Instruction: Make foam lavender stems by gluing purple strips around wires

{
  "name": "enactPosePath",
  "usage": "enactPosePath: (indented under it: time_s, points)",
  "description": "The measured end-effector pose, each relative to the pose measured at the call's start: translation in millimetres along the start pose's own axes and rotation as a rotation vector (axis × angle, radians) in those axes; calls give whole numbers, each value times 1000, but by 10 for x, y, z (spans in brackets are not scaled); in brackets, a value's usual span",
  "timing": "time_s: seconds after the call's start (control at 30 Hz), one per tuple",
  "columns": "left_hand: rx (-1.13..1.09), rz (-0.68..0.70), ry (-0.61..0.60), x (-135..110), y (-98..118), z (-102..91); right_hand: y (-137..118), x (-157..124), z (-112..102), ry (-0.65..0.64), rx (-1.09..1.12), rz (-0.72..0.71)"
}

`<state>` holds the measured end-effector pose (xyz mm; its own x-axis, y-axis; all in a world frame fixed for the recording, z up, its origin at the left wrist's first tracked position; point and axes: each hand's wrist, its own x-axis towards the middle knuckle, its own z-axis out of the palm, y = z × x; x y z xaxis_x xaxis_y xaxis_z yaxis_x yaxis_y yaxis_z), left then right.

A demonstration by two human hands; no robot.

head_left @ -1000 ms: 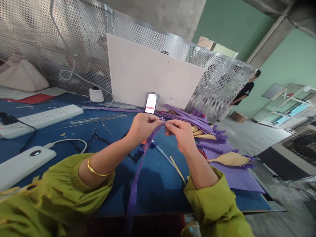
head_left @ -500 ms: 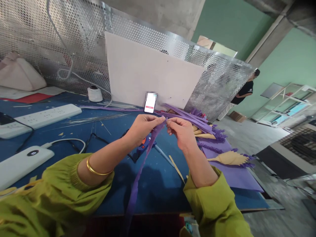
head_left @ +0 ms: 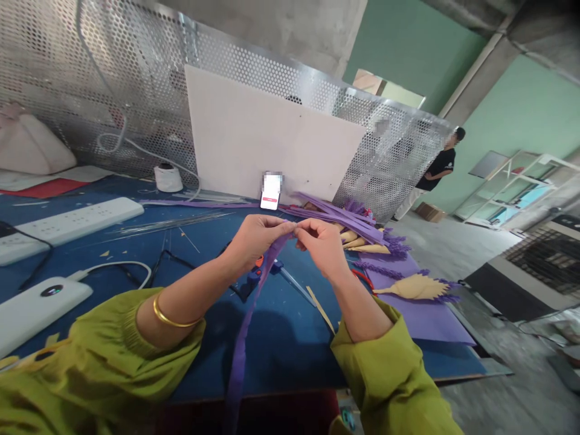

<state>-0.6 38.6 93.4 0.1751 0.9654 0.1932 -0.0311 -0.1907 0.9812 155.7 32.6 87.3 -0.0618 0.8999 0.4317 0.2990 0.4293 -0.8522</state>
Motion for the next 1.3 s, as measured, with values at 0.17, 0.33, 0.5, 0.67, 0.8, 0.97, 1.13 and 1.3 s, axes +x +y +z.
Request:
enactPosePath:
  time_s: [0.17,0.33,0.5,0.67,0.8,0.97,1.13,1.3]
  points:
    - [-18,-59,-87,-2,-2,-64,13,21,10,-61,11,-15]
    - [-49,-127,-7,-70,-61,-111,39,16,69,-98,-23,-29]
    - [-153,-303,107,-167,-246,-266,-9,22,-50,67,-268,-189]
    - [-276,-415,224,-172,-376,-488,225,-17,-291,275,-238,-177]
    - [-412,-446,336,-118,-389,-639,664,-78,-427,457,-330,-61]
    - [-514,-386,451,-78,-406,-746,997,-69,-419,342,-288,111]
    - [-580,-365,503,-64,-380,-812,1061,-47,-299,217,41,347]
    - [-638,-353,549,-77,-304,-852,910,-111,-237,343,380,507]
